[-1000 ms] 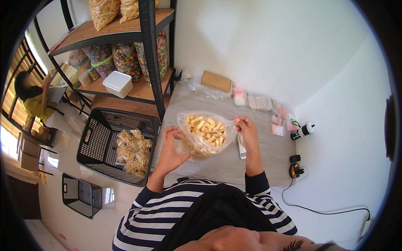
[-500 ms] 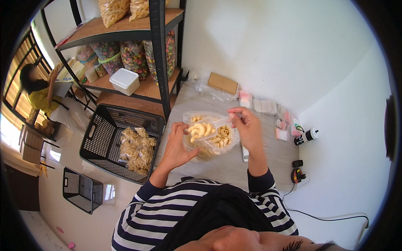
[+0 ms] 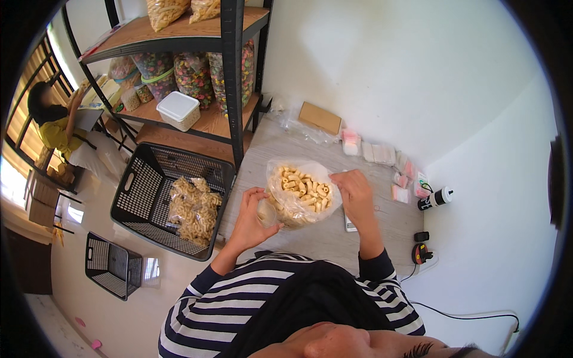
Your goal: The person scoops ring-shaped snacks from a large bag into small clear plastic bags using a scoop, weighs each bag on a digital scale, and sets the filled bags aside. The process repeats for multiple bags.
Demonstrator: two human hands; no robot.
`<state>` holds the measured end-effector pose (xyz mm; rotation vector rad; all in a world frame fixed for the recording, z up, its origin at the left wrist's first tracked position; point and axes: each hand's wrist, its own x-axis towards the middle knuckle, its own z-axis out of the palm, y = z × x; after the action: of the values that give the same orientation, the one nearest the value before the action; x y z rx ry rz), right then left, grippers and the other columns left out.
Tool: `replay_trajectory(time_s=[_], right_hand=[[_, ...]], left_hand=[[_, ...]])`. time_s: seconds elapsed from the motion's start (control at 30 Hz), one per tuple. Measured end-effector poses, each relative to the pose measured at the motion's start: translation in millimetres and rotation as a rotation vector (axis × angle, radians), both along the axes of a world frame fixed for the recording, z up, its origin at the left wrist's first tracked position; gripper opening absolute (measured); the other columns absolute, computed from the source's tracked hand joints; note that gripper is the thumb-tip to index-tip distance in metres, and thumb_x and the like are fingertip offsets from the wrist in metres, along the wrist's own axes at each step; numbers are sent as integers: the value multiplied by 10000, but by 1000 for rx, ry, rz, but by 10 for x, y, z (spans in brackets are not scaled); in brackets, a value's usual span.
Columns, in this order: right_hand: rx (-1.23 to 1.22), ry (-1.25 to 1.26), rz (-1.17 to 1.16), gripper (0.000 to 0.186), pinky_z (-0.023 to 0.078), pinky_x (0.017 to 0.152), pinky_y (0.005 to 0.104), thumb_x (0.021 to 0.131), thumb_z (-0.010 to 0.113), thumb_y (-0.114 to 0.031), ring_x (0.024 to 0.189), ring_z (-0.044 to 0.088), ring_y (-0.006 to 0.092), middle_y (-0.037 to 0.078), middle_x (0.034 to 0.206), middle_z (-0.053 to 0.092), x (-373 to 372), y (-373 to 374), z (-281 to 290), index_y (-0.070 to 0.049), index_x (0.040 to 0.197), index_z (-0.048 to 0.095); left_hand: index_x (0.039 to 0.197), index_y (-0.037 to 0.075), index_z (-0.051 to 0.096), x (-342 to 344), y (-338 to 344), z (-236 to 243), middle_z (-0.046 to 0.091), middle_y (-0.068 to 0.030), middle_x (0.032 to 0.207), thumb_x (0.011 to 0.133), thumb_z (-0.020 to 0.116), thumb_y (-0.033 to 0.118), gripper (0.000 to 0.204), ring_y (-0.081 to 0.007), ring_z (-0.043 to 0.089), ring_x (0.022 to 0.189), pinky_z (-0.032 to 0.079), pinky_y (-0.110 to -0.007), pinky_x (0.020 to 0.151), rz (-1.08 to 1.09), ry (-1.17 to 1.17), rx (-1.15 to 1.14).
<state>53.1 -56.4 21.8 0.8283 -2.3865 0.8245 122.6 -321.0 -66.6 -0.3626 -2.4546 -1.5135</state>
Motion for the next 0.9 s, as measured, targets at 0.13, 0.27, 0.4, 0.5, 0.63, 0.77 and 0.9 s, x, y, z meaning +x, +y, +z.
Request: replay_trajectory(time_s=[0.13, 0.27, 0.4, 0.5, 0.63, 0.77, 0.9], right_hand=[[-180, -191, -58, 128, 514, 722, 355, 872, 628, 41, 812, 644, 289, 124, 887, 672, 98, -8, -268, -14, 967, 693], [-331, -347, -133, 135, 519, 740, 327, 899, 619, 35, 805, 668, 271, 134, 953, 703, 105, -7, -477, -9, 998, 699], [-456, -515, -165, 136, 516, 733, 288, 929, 614, -13, 782, 649, 155, 72, 943, 712, 94, 4, -594, -11, 1034, 699], [-608, -680, -208, 146, 507, 701, 258, 955, 616, -66, 751, 615, 94, 39, 914, 703, 35, 36, -736, 3, 1054, 699], [-706, -738, -214, 189, 492, 652, 229, 971, 632, -126, 711, 594, 70, 40, 875, 699, -46, -24, -816, 26, 1059, 702], [-820, -812, -247, 197, 486, 657, 224, 956, 656, -148, 710, 584, 73, 29, 860, 696, -185, 151, -800, 14, 1055, 710], [-898, -867, -224, 194, 479, 676, 223, 944, 671, -160, 701, 567, 76, 24, 859, 699, -228, 300, -771, -8, 1056, 715]], left_hand=[[1226, 30, 460, -15, 87, -238, 403, -214, 1319, 632, 870, 141, 730, -383, 414, 1285, 378, -439, 1082, -2, -16, 21], [1246, 28, 457, -42, 182, -314, 406, -212, 1307, 633, 870, 142, 748, -388, 404, 1290, 377, -439, 1078, 45, 7, -1], [1270, 25, 454, -75, 187, -310, 407, -213, 1296, 637, 874, 152, 770, -391, 407, 1281, 380, -448, 1065, 49, -38, -11], [1276, 26, 454, -78, 212, -268, 408, -215, 1291, 638, 877, 154, 777, -392, 405, 1279, 382, -452, 1059, 48, -17, -9], [1278, 27, 452, -89, 196, -283, 407, -217, 1290, 640, 877, 148, 776, -394, 401, 1280, 380, -457, 1061, 44, -19, -9], [1276, 28, 450, -82, 177, -256, 413, -214, 1276, 640, 876, 143, 775, -394, 402, 1271, 384, -451, 1057, 34, 22, 3], [1273, 31, 457, -76, 73, -167, 436, -187, 1245, 634, 868, 129, 767, -353, 454, 1209, 400, -428, 1034, 27, 47, 23]])
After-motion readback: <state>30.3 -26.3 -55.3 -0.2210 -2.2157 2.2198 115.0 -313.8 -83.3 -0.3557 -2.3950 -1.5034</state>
